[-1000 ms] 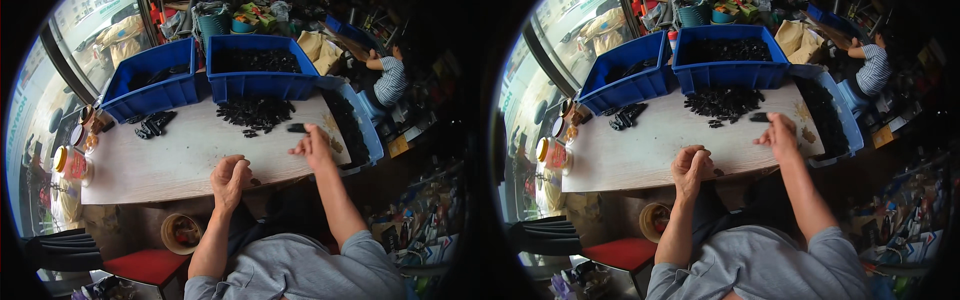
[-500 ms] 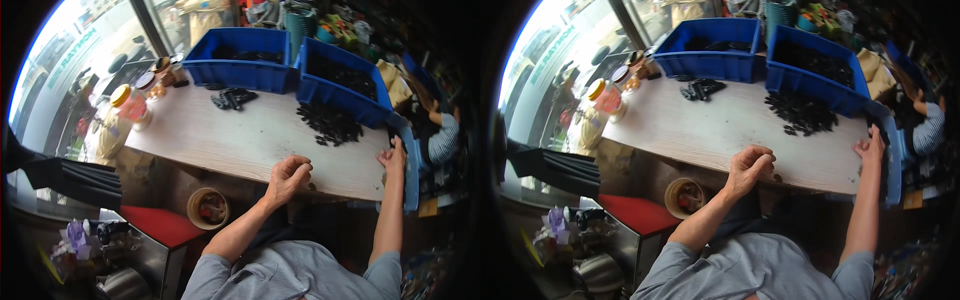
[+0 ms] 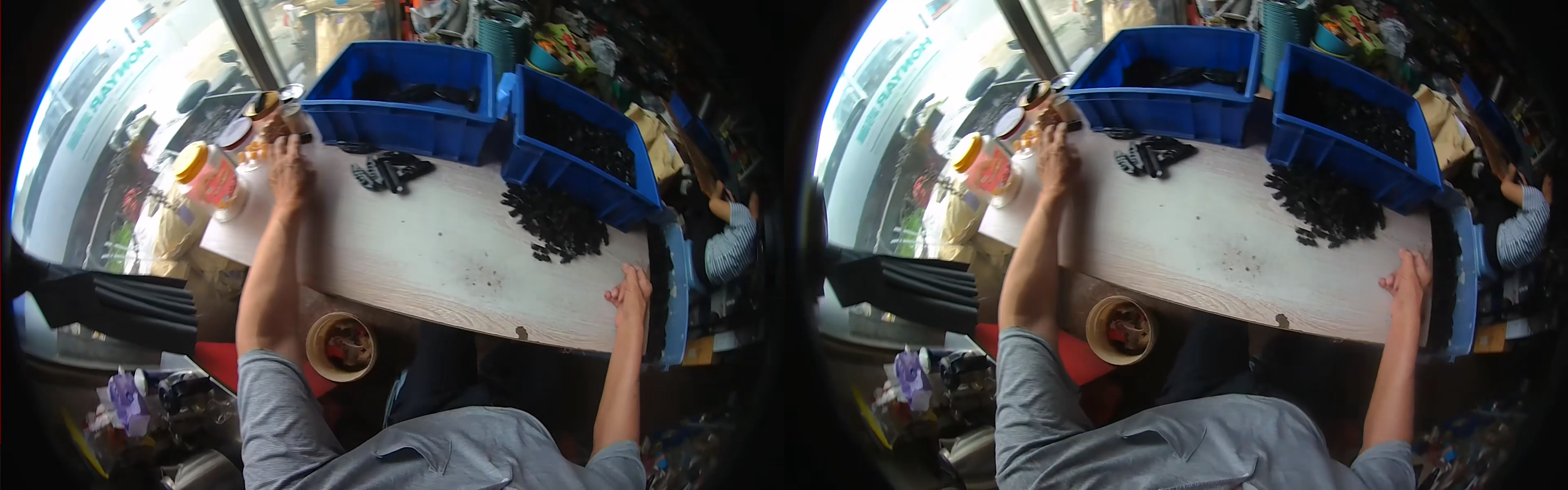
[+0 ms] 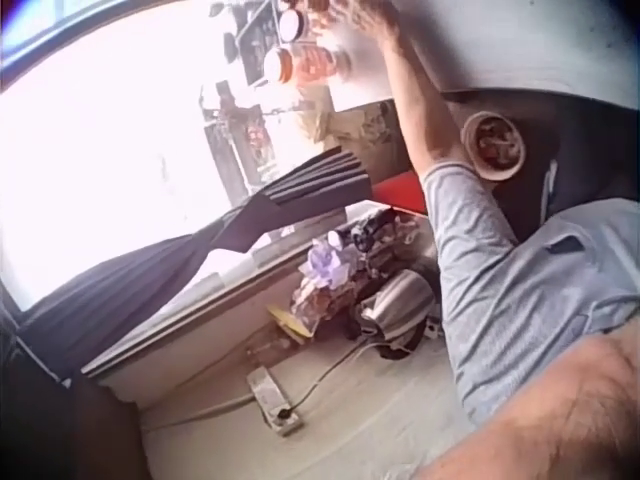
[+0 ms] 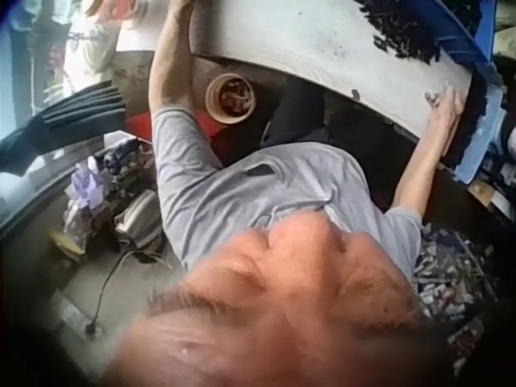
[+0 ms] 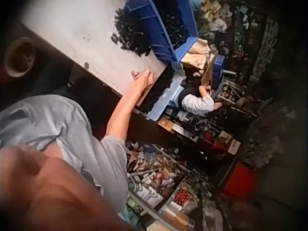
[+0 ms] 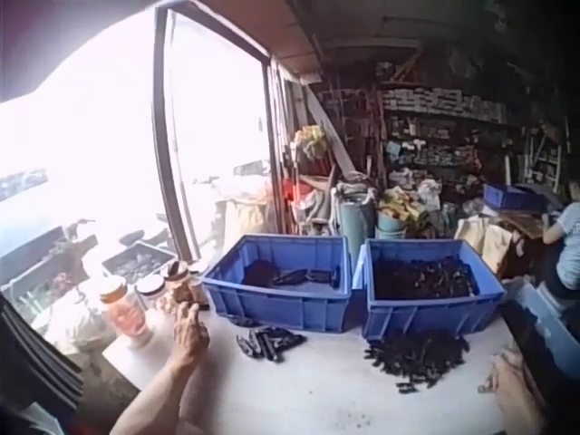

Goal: The person is manually assembling small black plastic components at a workbench.

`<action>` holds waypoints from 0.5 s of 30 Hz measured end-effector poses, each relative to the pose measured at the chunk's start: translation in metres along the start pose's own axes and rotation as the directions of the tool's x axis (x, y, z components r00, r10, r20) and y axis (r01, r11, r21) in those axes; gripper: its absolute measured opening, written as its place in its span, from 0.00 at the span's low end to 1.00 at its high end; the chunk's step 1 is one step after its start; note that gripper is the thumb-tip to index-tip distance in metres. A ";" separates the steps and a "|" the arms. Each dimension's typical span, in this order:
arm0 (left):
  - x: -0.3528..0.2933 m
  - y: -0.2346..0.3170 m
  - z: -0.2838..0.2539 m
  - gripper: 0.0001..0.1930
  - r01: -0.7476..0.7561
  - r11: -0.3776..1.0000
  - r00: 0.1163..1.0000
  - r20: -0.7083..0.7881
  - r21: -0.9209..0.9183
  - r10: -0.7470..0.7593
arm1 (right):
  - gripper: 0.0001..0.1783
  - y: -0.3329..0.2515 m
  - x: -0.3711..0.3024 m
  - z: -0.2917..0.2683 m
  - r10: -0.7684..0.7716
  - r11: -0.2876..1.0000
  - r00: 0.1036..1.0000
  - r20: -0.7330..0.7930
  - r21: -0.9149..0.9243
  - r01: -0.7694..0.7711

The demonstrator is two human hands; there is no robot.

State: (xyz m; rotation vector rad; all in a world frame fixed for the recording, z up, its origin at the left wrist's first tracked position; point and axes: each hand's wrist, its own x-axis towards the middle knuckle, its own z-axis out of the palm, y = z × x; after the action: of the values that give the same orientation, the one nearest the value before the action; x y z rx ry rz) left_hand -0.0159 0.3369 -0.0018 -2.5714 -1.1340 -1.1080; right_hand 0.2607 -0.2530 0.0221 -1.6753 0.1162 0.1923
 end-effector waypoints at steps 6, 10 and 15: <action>0.027 -0.040 0.031 0.23 -0.062 0.981 0.996 0.070 0.182 0.050 | 0.09 0.000 -0.001 0.014 -0.058 0.995 0.997 -0.049 -0.078 0.054; 0.034 -0.015 0.031 0.18 -0.098 0.977 0.994 0.075 0.191 0.085 | 0.09 -0.007 -0.006 0.018 -0.051 0.994 0.995 -0.084 -0.096 0.043; 0.029 -0.022 0.028 0.09 0.000 0.999 0.991 0.135 0.051 -0.007 | 0.08 -0.006 -0.009 0.020 -0.060 0.995 0.996 -0.063 -0.081 0.055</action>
State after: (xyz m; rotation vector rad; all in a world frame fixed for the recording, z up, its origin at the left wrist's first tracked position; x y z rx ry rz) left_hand -0.0019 0.3806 -0.0072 -2.6401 -1.1794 -0.9044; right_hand 0.2523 -0.2329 0.0277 -1.7621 0.1105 0.1005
